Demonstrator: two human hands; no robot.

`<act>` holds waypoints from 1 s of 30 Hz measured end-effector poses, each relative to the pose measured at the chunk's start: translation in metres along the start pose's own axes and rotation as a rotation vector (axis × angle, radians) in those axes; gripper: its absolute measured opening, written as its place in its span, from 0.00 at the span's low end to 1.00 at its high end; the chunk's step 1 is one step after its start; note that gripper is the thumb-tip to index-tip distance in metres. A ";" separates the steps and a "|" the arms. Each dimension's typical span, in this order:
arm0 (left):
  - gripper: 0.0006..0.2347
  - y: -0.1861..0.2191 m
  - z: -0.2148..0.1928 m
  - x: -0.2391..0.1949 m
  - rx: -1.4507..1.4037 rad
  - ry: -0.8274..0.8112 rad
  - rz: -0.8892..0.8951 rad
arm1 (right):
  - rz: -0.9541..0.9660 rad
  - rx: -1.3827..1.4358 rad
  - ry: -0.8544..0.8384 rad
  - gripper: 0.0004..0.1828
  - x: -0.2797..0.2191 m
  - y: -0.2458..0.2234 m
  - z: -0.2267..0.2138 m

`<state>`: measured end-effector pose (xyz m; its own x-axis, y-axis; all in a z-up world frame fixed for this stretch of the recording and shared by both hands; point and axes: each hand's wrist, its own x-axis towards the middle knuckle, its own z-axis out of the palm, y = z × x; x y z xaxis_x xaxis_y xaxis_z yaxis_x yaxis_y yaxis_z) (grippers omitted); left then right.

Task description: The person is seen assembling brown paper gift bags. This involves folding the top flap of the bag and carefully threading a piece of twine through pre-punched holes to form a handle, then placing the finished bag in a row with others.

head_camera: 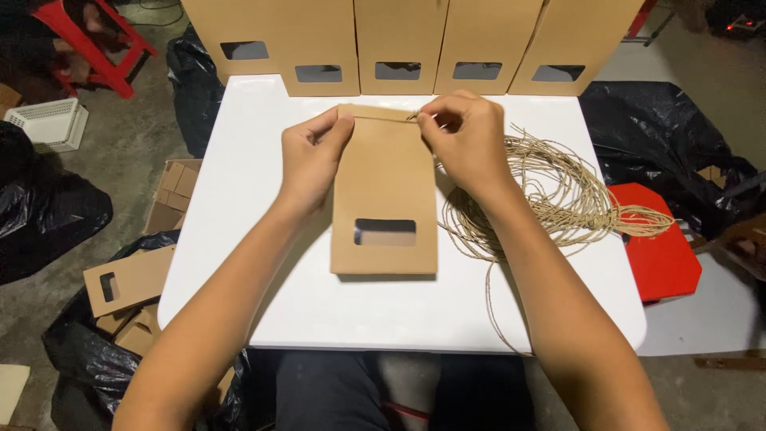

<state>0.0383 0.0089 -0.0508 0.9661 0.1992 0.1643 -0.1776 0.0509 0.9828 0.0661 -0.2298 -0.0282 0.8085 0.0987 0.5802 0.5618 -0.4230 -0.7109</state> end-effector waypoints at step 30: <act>0.07 0.001 -0.011 0.029 1.174 -0.595 0.696 | 0.157 -0.234 -0.358 0.07 -0.005 -0.005 0.027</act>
<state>0.0643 0.0255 -0.0462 0.7377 -0.5816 0.3428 -0.6546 -0.7405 0.1524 0.0637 -0.2036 -0.0384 0.9135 0.3050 0.2693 0.4062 -0.6456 -0.6467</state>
